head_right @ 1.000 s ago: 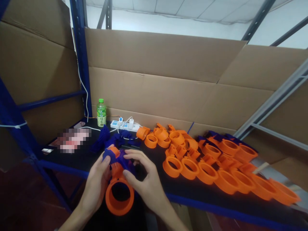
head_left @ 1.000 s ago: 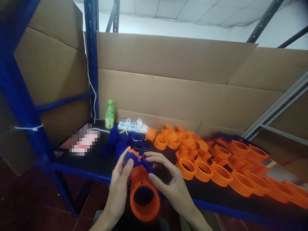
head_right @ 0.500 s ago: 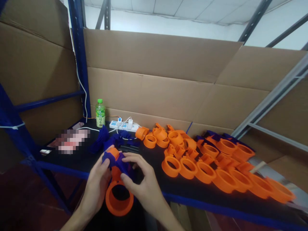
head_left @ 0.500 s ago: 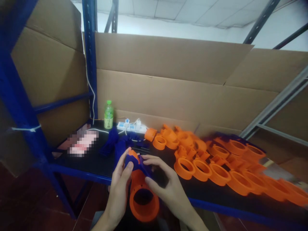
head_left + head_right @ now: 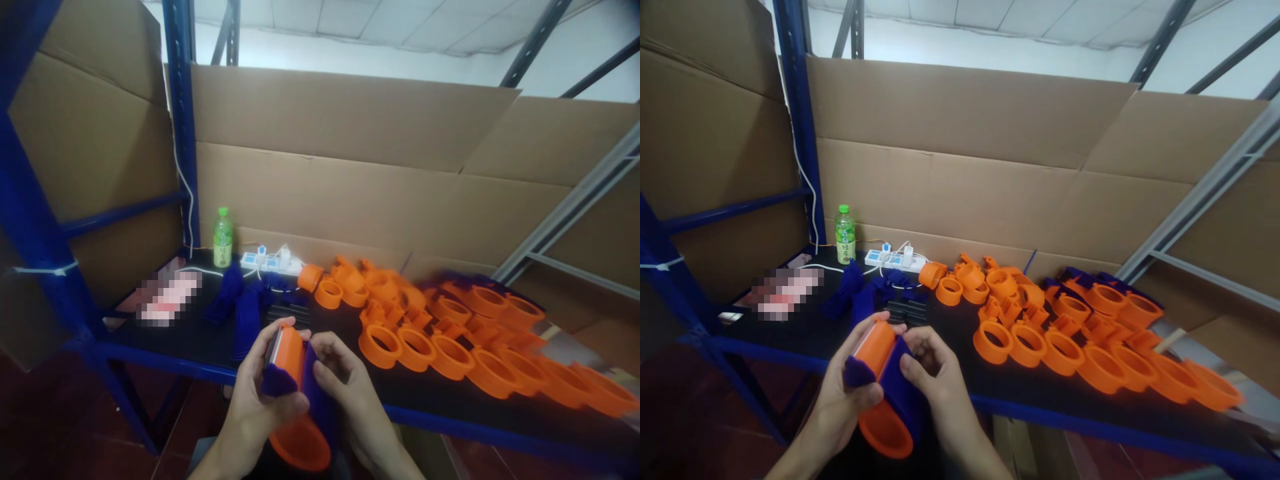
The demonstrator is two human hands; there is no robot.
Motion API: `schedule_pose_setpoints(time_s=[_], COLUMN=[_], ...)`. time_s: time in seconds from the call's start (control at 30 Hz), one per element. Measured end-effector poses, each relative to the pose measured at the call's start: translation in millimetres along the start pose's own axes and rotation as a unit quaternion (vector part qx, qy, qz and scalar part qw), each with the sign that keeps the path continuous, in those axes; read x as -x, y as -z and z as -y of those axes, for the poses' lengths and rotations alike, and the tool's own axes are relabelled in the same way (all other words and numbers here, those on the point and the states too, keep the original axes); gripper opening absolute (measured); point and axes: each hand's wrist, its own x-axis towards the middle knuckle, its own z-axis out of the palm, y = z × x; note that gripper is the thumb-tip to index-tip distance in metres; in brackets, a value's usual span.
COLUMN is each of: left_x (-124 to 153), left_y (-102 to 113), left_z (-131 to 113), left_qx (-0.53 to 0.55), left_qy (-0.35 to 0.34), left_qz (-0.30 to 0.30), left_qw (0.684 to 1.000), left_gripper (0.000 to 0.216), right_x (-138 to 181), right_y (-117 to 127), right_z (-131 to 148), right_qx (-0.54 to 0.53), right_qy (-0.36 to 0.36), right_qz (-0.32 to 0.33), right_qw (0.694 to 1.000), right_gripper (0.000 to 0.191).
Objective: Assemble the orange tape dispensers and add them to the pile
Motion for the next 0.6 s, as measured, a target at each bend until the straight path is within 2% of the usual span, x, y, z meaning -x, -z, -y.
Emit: schedule_pose_setpoints(time_s=[0.1, 0.23, 0.43, 0.5, 0.6], left_x=[-3.1, -5.6, -5.3, -4.4, -4.1], left_y=[1.9, 5.0, 3.4, 0.9, -3.1], left_z=[8.9, 13.9, 14.5, 16.0, 20.4], left_qx=[0.001, -0.006, -0.004, -0.003, -0.007], left_qy=[-0.020, -0.014, -0.006, -0.013, -0.025], left_qz=[-0.030, -0.010, 0.002, -0.004, -0.053], left_qw=[0.999, 1.000, 1.000, 1.000, 0.998], left_gripper=[0.082, 0.086, 0.080, 0.079, 0.077], right_x=[-0.1, 1.7, -0.7, -1.9, 1.7], right_y=[1.5, 4.0, 10.1, 10.1, 9.0], right_z=[-0.4, 1.2, 0.2, 2.2, 7.2], right_qx=[-0.006, -0.027, -0.043, -0.012, 0.130], right_qy=[-0.027, -0.047, -0.063, -0.049, 0.024], right_qz=[0.001, 0.012, 0.038, 0.038, -0.009], right_qw=[1.000, 0.998, 0.996, 0.998, 0.991], right_gripper=[0.031, 0.032, 0.030, 0.029, 0.027])
